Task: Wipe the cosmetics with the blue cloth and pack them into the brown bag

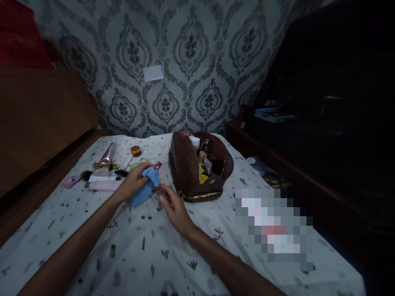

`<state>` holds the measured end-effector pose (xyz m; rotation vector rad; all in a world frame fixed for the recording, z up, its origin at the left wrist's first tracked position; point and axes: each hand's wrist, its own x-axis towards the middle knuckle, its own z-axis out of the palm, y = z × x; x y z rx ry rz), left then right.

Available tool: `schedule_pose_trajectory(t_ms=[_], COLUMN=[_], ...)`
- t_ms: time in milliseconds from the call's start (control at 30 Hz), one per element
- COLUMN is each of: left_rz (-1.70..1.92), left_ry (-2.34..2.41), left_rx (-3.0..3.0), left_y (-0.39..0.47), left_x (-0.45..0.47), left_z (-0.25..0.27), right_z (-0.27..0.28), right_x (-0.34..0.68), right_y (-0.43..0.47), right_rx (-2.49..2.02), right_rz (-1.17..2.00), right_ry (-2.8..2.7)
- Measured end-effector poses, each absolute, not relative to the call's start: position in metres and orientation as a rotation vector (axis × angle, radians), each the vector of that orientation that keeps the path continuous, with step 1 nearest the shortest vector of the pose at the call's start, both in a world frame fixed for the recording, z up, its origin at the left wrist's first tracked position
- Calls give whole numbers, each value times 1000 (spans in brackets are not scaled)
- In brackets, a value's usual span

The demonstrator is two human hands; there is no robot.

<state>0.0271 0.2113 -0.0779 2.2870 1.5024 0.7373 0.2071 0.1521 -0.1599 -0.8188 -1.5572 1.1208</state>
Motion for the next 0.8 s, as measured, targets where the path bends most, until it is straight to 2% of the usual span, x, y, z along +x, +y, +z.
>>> schedule_pose_trajectory(t_ms=[167, 300, 367, 567, 667, 800], left_rz=[943, 943, 800, 41, -19, 114], left_ry=[1367, 1378, 1504, 1985, 2081, 2178], left_rx=[2038, 2038, 2141, 2394, 2371, 2312], left_y=[167, 162, 164, 166, 177, 214], left_x=[44, 41, 34, 26, 36, 49], left_z=[-90, -99, -101, -92, -87, -78], right_z=[-153, -151, -150, -148, -148, -149], right_x=[203, 205, 207, 209, 208, 208], right_y=[154, 154, 156, 158, 157, 158], right_rx=[-650, -623, -667, -729, -743, -759], right_rz=[1597, 1732, 1760, 1779, 1776, 1769], right_ry=[-1207, -1051, -974, -935, -929, -925])
